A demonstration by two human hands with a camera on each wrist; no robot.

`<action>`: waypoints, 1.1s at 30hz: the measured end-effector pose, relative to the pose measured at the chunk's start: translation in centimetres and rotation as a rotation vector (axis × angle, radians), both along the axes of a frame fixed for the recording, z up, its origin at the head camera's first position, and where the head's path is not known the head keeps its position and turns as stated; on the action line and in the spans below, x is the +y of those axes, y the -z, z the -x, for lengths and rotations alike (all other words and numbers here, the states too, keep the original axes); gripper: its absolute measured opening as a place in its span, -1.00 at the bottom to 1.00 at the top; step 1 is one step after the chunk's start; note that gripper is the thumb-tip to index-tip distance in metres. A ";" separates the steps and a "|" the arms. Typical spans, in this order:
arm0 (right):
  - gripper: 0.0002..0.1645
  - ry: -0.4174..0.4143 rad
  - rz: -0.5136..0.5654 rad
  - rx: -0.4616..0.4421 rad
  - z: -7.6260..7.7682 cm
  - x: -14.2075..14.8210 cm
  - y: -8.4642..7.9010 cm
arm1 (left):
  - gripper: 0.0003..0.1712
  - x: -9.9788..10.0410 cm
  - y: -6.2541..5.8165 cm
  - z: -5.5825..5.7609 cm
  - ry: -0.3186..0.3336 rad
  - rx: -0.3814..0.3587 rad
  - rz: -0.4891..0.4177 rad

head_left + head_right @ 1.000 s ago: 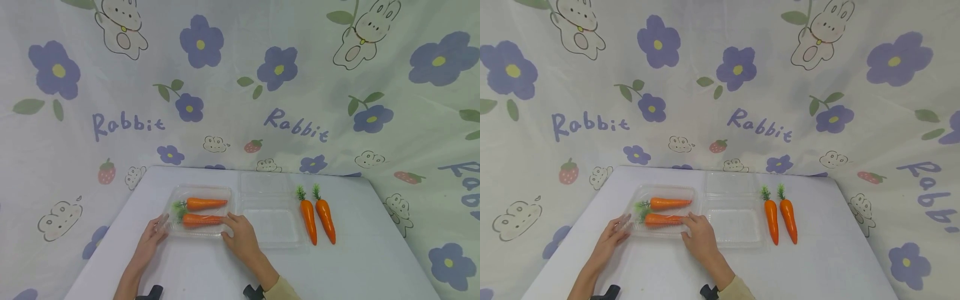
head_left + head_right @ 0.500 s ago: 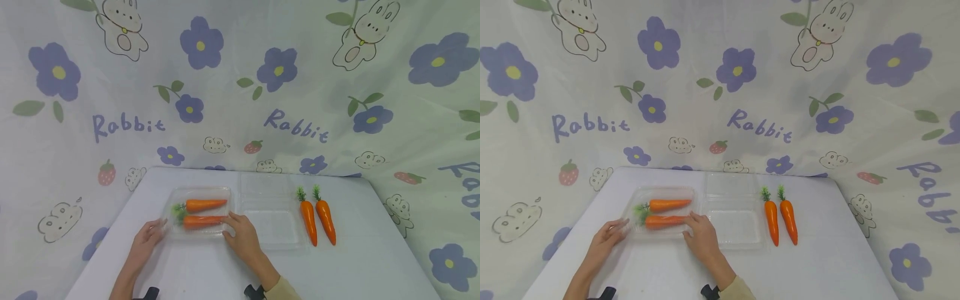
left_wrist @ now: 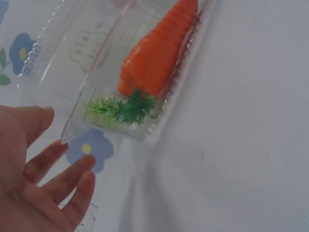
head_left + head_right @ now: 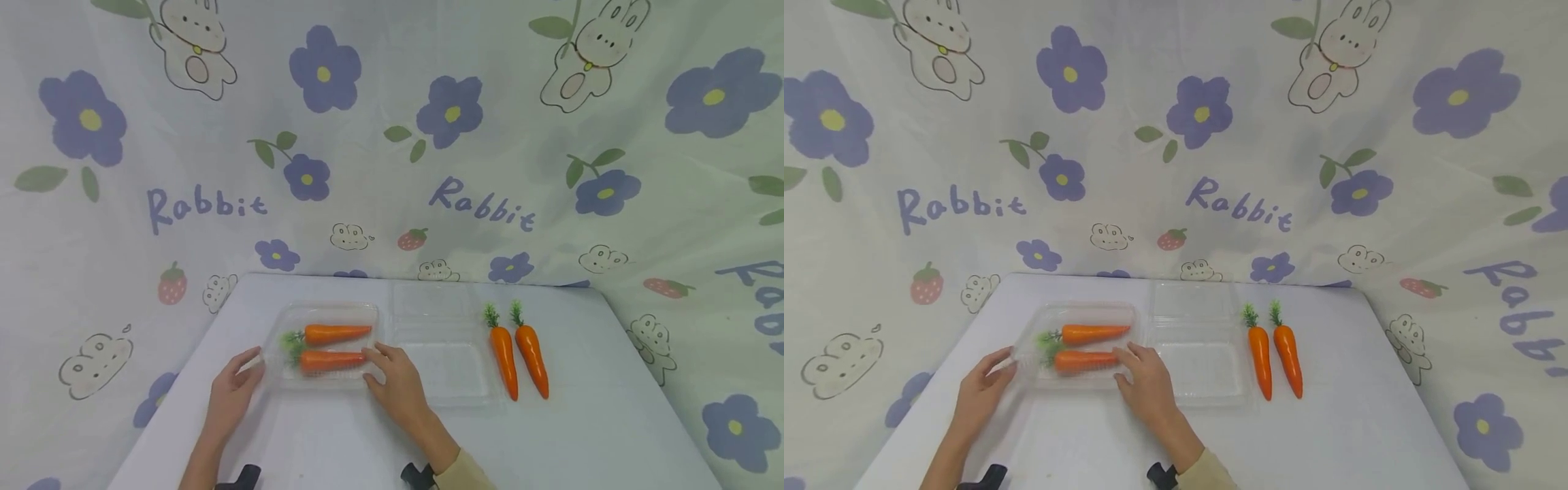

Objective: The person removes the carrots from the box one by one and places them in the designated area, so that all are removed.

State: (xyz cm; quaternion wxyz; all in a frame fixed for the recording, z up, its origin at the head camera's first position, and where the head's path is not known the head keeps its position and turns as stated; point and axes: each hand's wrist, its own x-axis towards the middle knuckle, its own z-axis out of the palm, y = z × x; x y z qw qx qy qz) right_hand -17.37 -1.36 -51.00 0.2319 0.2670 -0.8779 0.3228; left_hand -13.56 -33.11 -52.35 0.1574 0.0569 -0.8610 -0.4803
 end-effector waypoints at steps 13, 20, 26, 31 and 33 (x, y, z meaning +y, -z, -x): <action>-0.39 -0.085 0.042 0.047 1.0 0.8 -3.1 | -0.70 -1.0 -3.7 1.5 -0.074 0.169 0.163; -0.54 -0.118 0.064 -0.020 2.8 1.0 -5.5 | -0.81 -1.9 -5.9 3.4 -0.019 0.261 0.231; -0.81 -0.135 0.121 -0.056 4.2 0.9 -6.7 | -0.78 -2.4 -7.3 4.4 0.022 0.241 0.277; -0.88 -0.172 0.173 -0.039 5.7 1.0 -7.3 | -0.75 -2.5 -8.3 5.5 0.043 0.229 0.287; -0.89 -0.184 0.194 -0.032 6.3 1.0 -7.5 | -0.74 -2.5 -8.8 5.9 0.050 0.232 0.297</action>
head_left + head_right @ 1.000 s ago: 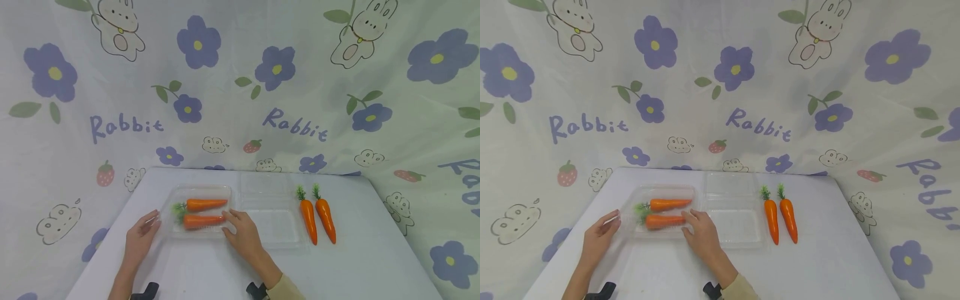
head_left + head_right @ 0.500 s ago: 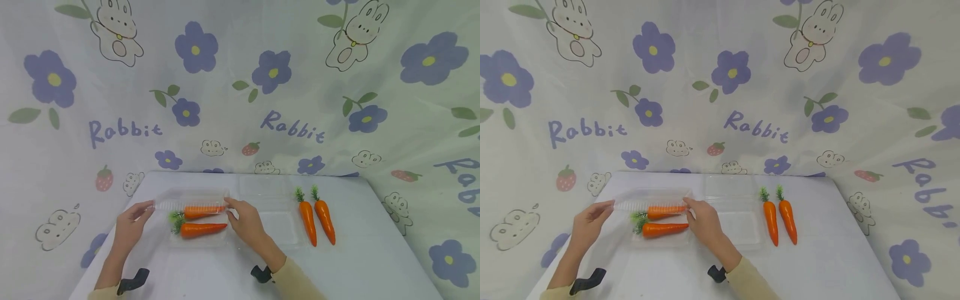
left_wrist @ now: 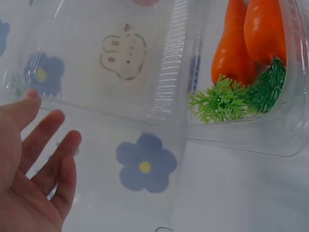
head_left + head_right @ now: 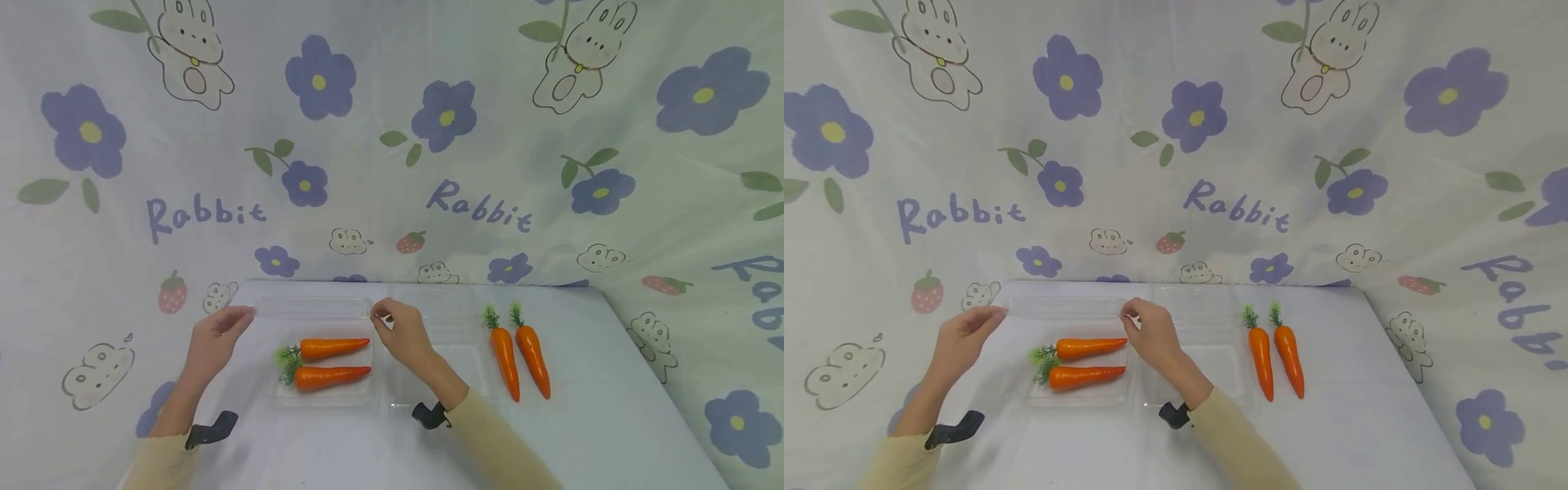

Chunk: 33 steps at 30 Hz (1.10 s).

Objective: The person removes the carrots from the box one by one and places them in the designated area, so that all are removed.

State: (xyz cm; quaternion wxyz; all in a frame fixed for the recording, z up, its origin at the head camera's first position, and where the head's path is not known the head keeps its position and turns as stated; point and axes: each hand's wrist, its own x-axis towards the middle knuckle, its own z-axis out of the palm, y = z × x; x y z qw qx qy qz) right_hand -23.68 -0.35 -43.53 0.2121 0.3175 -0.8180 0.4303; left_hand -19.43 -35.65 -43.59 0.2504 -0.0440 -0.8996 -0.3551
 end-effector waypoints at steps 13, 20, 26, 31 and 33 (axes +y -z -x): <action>-0.93 0.002 -0.004 -0.062 3.2 -0.1 0.0 | -0.76 -0.3 -1.1 2.5 0.032 -0.006 -0.009; -0.96 0.040 -0.049 -0.106 4.6 -0.1 0.3 | -0.80 -0.6 -0.9 4.3 0.064 0.003 -0.043; -0.90 0.070 -0.054 -0.155 6.2 -0.2 0.5 | -0.77 -0.6 -0.2 6.3 0.087 -0.017 -0.065; -0.87 0.089 -0.032 -0.207 7.4 -0.6 1.5 | -0.72 -0.6 0.9 7.8 0.106 -0.078 -0.121; -0.86 0.105 -0.021 -0.220 7.9 -0.7 2.0 | -0.68 -0.5 1.3 8.3 0.091 -0.113 -0.133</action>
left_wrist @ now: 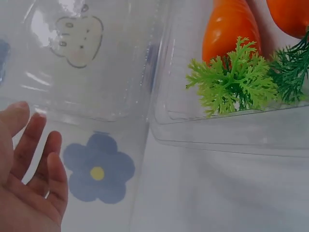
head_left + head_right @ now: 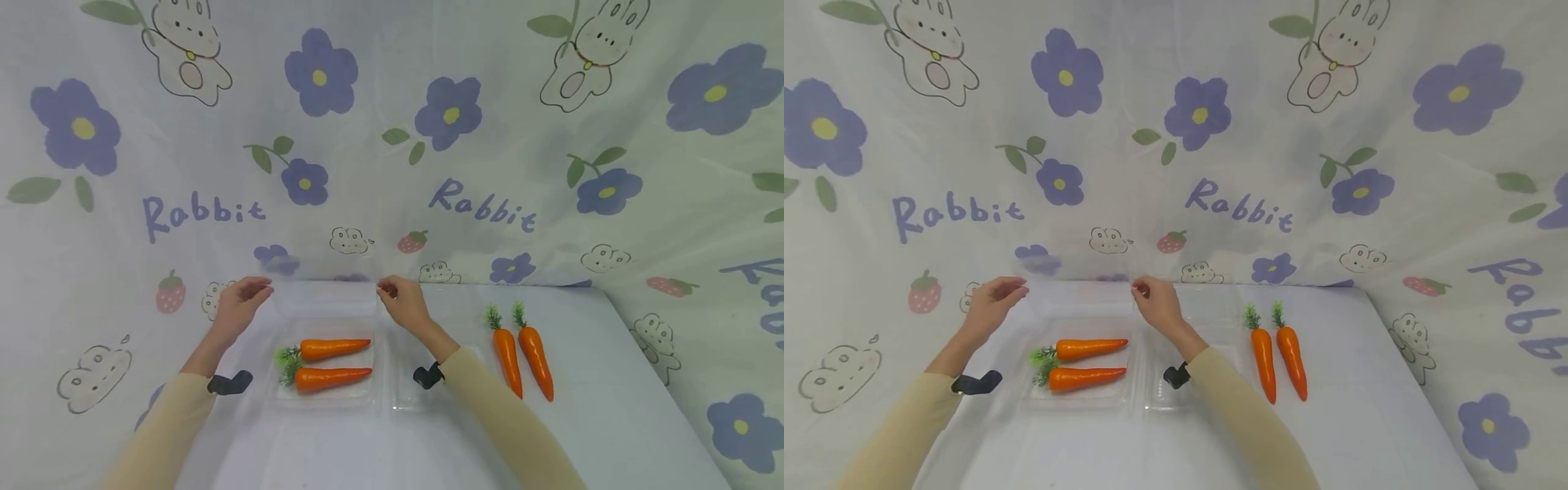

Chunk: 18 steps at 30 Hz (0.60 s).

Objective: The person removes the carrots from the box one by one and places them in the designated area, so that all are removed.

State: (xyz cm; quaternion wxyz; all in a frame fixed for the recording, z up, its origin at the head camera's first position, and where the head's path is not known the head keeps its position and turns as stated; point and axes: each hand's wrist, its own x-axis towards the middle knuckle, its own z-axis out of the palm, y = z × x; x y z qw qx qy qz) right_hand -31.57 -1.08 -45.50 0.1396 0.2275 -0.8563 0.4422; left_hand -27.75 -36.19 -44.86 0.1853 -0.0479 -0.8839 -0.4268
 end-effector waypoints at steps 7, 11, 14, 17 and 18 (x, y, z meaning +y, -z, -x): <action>-0.79 0.035 0.092 0.001 1.1 -0.8 1.3 | -0.61 0.3 1.0 1.4 -0.037 -0.030 -0.002; -0.82 0.039 0.117 -0.002 1.8 -1.0 1.8 | -0.52 0.6 1.7 2.0 0.000 -0.019 -0.004; -0.81 0.040 0.126 -0.027 2.2 -1.1 2.1 | -0.44 0.8 2.2 2.5 0.012 -0.039 0.017; -0.76 0.050 0.120 -0.063 2.5 -1.3 2.3 | -0.37 0.7 2.7 2.7 0.002 -0.078 0.040; -0.74 0.055 0.112 -0.074 2.5 -1.4 2.5 | -0.36 0.7 2.7 2.8 -0.002 -0.096 0.047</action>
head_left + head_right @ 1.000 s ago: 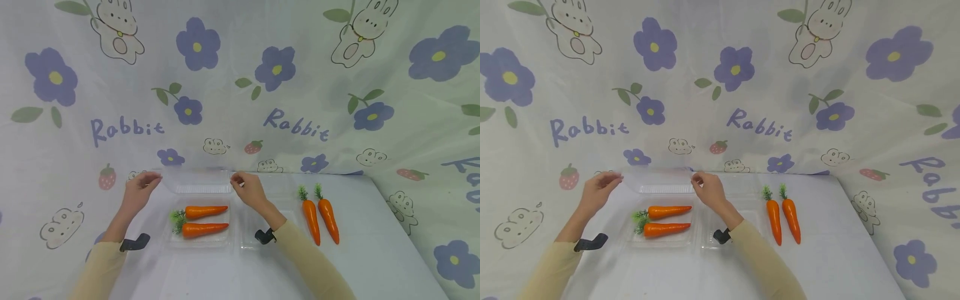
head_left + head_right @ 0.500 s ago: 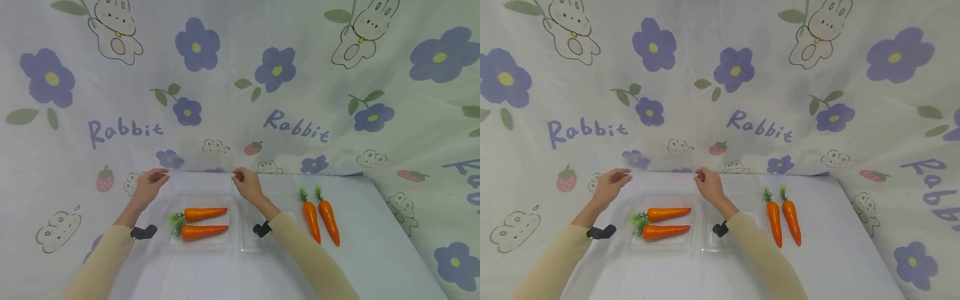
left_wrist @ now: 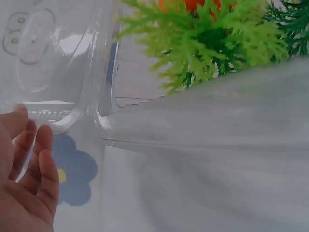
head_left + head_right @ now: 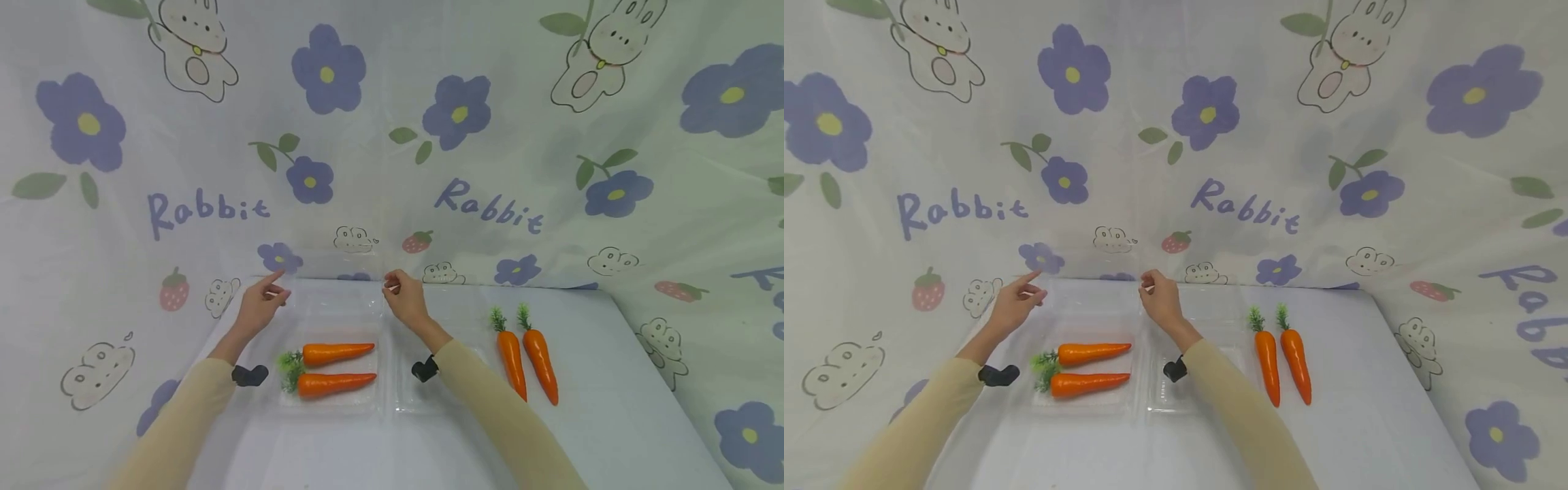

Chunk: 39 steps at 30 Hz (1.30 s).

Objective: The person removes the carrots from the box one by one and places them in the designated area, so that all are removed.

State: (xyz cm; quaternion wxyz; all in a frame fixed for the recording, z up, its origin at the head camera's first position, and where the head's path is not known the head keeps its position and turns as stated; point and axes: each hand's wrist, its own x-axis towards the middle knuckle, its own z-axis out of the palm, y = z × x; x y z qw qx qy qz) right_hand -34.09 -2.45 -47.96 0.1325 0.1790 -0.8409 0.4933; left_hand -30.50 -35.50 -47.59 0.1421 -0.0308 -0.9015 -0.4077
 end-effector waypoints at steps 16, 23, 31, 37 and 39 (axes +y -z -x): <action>-0.53 0.026 -0.117 -0.177 0.7 -0.7 1.2 | -0.41 -0.1 0.7 1.1 -0.025 -0.150 0.082; -0.58 0.048 -0.211 -0.209 0.7 -0.9 1.4 | -0.43 -0.3 1.4 1.4 0.012 -0.218 0.061; -0.60 0.050 -0.261 -0.259 0.8 -0.9 1.7 | -0.43 -0.4 2.1 1.8 0.086 -0.290 0.021; -0.62 0.054 -0.257 -0.275 1.0 -0.8 1.7 | -0.43 -0.4 2.0 1.9 0.113 -0.323 0.048; -0.62 0.056 -0.258 -0.281 1.0 -0.8 1.8 | -0.42 -0.4 1.9 2.0 0.117 -0.345 0.062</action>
